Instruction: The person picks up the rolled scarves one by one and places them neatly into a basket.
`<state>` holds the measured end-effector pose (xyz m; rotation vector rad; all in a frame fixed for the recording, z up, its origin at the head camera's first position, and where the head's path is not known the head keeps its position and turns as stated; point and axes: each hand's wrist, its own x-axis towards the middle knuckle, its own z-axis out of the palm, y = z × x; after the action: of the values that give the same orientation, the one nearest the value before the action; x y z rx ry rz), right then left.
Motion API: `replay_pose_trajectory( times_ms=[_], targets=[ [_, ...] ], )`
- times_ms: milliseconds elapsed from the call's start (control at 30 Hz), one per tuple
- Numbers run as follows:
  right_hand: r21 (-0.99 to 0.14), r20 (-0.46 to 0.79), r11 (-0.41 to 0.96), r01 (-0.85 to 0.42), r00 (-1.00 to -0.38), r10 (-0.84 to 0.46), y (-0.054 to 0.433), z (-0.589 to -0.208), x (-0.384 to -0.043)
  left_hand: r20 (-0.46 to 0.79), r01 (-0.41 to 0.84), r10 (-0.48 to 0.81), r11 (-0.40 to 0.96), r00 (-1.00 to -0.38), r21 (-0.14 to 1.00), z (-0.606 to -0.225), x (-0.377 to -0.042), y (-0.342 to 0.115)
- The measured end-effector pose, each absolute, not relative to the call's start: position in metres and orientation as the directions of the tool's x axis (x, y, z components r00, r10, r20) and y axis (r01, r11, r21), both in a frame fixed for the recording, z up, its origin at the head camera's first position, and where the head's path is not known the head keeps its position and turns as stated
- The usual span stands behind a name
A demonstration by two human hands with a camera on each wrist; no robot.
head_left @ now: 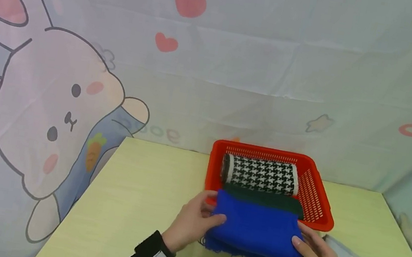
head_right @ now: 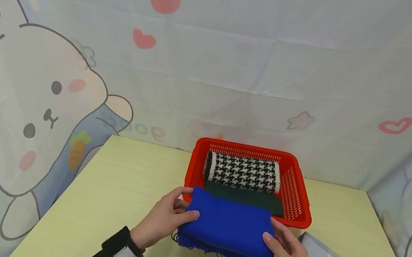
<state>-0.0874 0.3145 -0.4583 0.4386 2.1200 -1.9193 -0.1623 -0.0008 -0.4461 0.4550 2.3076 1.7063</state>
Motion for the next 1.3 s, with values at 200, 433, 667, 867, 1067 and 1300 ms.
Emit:
replay_pose_trajectory(
  times_ms=[200, 433, 667, 867, 1067, 1300],
  targets=[
    [-0.948, -0.31, 0.064, 0.311, -0.95, 0.036, 0.314, -0.453, -0.093, 0.009, 0.123, 0.382, 0.275, -0.924, 0.953, -0.438, -0.172, -0.002],
    [-0.96, -0.277, 0.036, 0.278, -0.961, 0.02, 0.315, -0.447, -0.102, 0.015, 0.131, 0.387, 0.277, -0.922, 0.952, -0.428, -0.184, 0.0],
    [-0.975, -0.213, 0.058, 0.214, -0.977, 0.015, 0.32, -0.443, -0.111, 0.002, 0.114, 0.378, 0.275, -0.926, 0.955, -0.42, -0.196, 0.005],
    [-0.974, -0.209, 0.092, 0.209, -0.978, 0.013, 0.323, -0.437, -0.121, -0.028, 0.077, 0.365, 0.272, -0.93, 0.959, -0.414, -0.208, 0.01],
    [-0.979, -0.189, 0.074, 0.19, -0.982, 0.014, 0.324, -0.434, -0.131, -0.048, 0.05, 0.348, 0.267, -0.936, 0.962, -0.411, -0.217, 0.013],
    [-0.982, -0.162, 0.096, 0.161, -0.987, 0.0, 0.327, -0.43, -0.142, -0.049, 0.052, 0.332, 0.288, -0.942, 0.956, -0.409, -0.227, 0.018]
  ],
)
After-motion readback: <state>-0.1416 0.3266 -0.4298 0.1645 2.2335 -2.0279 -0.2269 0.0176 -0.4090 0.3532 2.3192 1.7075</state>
